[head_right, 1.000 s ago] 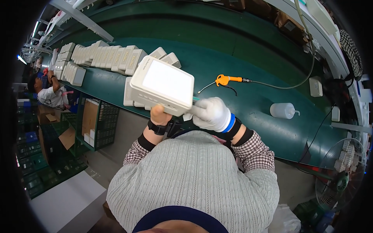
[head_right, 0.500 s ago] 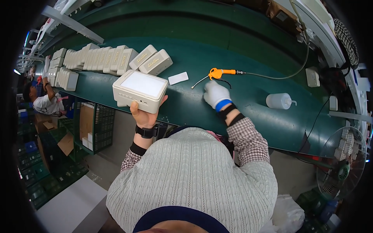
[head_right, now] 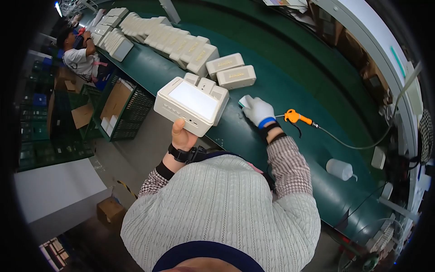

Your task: The person picks up a white electronic device and wipes its front, sides, and back with a cloth. They then use an air nozzle to blow air onto the device before wiping it again and placing it back on the conveyor belt.

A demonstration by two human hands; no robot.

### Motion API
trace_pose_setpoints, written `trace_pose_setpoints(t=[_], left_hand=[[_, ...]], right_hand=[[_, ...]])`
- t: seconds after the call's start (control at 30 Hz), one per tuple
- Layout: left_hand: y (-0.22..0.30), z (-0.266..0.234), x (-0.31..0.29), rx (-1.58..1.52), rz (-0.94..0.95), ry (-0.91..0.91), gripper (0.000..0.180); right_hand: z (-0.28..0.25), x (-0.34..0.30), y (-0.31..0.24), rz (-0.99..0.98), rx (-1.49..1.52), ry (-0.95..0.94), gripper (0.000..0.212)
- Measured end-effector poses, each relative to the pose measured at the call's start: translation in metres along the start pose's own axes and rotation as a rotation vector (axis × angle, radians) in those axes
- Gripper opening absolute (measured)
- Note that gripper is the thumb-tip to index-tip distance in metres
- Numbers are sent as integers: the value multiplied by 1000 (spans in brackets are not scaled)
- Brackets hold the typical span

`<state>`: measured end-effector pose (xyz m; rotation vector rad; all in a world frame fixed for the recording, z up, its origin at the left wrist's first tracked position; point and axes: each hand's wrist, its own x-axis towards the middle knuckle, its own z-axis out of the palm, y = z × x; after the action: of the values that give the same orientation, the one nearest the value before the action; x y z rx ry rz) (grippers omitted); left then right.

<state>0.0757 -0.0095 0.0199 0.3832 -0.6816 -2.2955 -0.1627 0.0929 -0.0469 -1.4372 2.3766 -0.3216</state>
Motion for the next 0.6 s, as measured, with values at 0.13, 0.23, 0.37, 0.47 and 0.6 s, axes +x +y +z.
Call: trace_pose_setpoints(t=[0.13,0.23,0.37,0.47,0.6], left_hand=[[5,-16,11,-4,25,7,74],[3,-22,24,-36,-38,-58,72],[-5,-24,37,-72,-126,-107,70],[-7,-23,40,-56,-160,-155,68],[-8,-31,43,16,-197,-176,73]], right_hand=[[-70,-47,-57,211,761,-128,49],[-79,-69,-75,-603,352,532,50],[-86,-81,-99,-630,327,615,50],[-82,-86,-102,-593,278,570,51],[-79,-89,-107,-588,257,636,52]])
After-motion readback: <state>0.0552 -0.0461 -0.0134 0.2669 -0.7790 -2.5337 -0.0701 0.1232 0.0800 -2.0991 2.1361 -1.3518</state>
